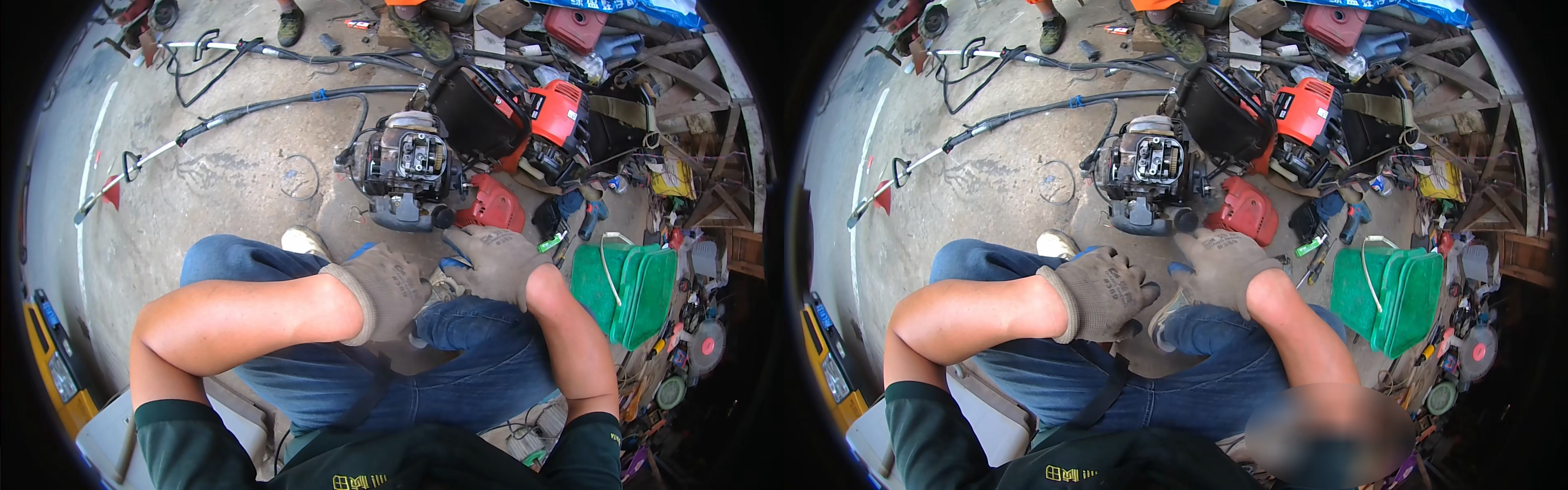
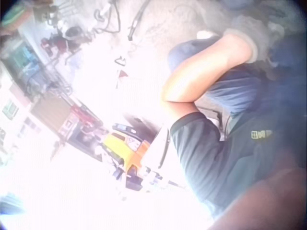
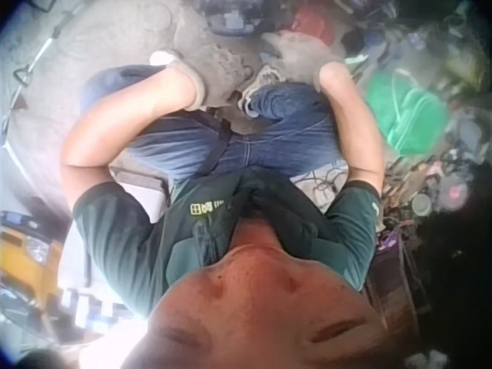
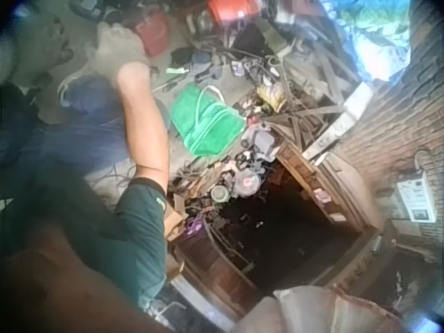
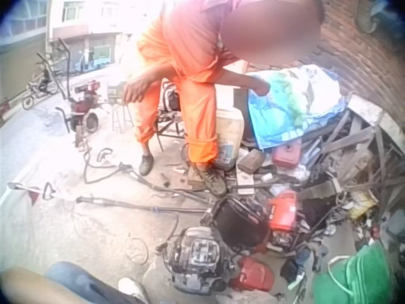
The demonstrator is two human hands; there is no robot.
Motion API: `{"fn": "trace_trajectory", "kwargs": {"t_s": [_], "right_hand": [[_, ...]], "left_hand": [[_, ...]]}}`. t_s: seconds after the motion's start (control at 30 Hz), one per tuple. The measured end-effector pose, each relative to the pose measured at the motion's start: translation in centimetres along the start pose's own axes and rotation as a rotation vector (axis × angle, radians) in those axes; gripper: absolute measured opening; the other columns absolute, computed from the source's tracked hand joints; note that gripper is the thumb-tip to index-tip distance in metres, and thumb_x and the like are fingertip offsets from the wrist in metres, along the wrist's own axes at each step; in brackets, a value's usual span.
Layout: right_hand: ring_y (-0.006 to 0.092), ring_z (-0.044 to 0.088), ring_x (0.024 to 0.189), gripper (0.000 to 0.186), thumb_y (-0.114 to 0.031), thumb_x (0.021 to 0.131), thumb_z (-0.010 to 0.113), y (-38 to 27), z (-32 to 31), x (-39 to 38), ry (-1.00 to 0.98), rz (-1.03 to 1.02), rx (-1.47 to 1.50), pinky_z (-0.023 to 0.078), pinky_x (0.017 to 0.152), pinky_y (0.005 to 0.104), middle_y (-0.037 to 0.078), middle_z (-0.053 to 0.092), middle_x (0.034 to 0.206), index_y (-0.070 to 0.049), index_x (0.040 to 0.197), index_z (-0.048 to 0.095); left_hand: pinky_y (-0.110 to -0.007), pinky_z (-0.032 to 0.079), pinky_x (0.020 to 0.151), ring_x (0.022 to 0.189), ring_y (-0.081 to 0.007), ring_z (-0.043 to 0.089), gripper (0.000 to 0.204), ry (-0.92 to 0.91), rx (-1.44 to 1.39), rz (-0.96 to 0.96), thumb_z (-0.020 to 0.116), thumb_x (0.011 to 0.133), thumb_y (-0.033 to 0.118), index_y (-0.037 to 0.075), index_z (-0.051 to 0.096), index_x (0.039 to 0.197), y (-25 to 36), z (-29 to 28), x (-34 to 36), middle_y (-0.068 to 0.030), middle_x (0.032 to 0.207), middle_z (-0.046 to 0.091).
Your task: The person sits on the ground and repairs a small engine using pliers and a wrench. They remove and reattach components, tighten bolts, and inspect parts while another person in orange workwear stands nearby.
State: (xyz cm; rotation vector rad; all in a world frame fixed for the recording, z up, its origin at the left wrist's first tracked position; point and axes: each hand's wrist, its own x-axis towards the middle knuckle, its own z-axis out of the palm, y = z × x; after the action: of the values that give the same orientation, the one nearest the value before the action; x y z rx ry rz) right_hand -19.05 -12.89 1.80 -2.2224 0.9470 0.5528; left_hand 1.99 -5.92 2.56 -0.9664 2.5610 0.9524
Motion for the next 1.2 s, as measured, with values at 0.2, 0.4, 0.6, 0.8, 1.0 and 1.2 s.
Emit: {"fn": "trace_trajectory", "kwargs": {"t_s": [0.2, 0.4, 0.6, 0.8, 1.0, 1.2], "right_hand": [[0.0407, 0.061, 0.114, 0.045, -0.036, 0.095, 0.057, 0.31, 0.21, -0.02, 0.005, -0.008, -0.011, 0.048, 0.097, 0.0478, 0.025, 0.064, 0.118, 0.001, 0.121, 0.058], [0.0401, 0.062, 0.113, 0.043, -0.035, 0.096, 0.057, 0.54, 0.21, -0.02, 0.015, -0.008, -0.011, 0.049, 0.096, 0.0470, 0.025, 0.064, 0.117, 0.000, 0.120, 0.059], [0.0405, 0.062, 0.113, 0.044, -0.036, 0.096, 0.057, 0.43, 0.00, -0.03, 0.003, 0.004, -0.011, 0.049, 0.096, 0.0475, 0.025, 0.064, 0.117, 0.000, 0.120, 0.058], [0.0409, 0.062, 0.112, 0.044, -0.036, 0.096, 0.057, 0.56, 0.04, 0.03, 0.009, 0.005, -0.009, 0.049, 0.096, 0.0479, 0.025, 0.064, 0.117, 0.000, 0.120, 0.058], [0.0409, 0.062, 0.111, 0.044, -0.036, 0.095, 0.057, 0.47, 0.14, 0.13, 0.000, 0.003, -0.014, 0.049, 0.095, 0.0478, 0.026, 0.064, 0.116, 0.001, 0.119, 0.058], [0.0411, 0.062, 0.111, 0.043, -0.035, 0.095, 0.057, 0.54, 0.17, 0.17, 0.003, 0.004, -0.011, 0.049, 0.095, 0.0480, 0.026, 0.064, 0.116, 0.001, 0.118, 0.059]], "left_hand": [[-0.042, 0.051, 0.085, 0.095, -0.0318, 0.070, 0.048, -0.025, 0.013, 0.001, 0.069, 0.086, 0.041, 0.007, 0.066, 0.118, -0.09, 0.10, 0.25, -0.0161, 0.104, 0.070], [-0.041, 0.052, 0.085, 0.095, -0.0304, 0.070, 0.046, -0.072, 0.035, -0.018, 0.068, 0.087, 0.042, 0.007, 0.066, 0.117, -0.10, 0.17, 0.65, -0.0142, 0.101, 0.071], [-0.041, 0.052, 0.085, 0.094, -0.0294, 0.071, 0.045, -0.056, 0.028, -0.022, 0.068, 0.087, 0.042, 0.008, 0.066, 0.116, -0.04, 0.31, 0.60, -0.0138, 0.099, 0.071], [-0.041, 0.052, 0.084, 0.094, -0.0294, 0.071, 0.045, -0.048, 0.040, -0.017, 0.069, 0.086, 0.042, 0.007, 0.067, 0.115, -0.15, 0.49, 0.67, -0.0138, 0.099, 0.071], [-0.041, 0.052, 0.084, 0.093, -0.0294, 0.071, 0.046, -0.071, 0.054, -0.020, 0.069, 0.086, 0.042, 0.007, 0.067, 0.116, -0.06, 0.20, 0.62, -0.0140, 0.100, 0.071], [-0.041, 0.052, 0.084, 0.093, -0.0293, 0.071, 0.045, -0.057, 0.036, -0.021, 0.069, 0.086, 0.041, 0.007, 0.067, 0.115, -0.11, 0.37, 0.59, -0.0135, 0.099, 0.071]]}}
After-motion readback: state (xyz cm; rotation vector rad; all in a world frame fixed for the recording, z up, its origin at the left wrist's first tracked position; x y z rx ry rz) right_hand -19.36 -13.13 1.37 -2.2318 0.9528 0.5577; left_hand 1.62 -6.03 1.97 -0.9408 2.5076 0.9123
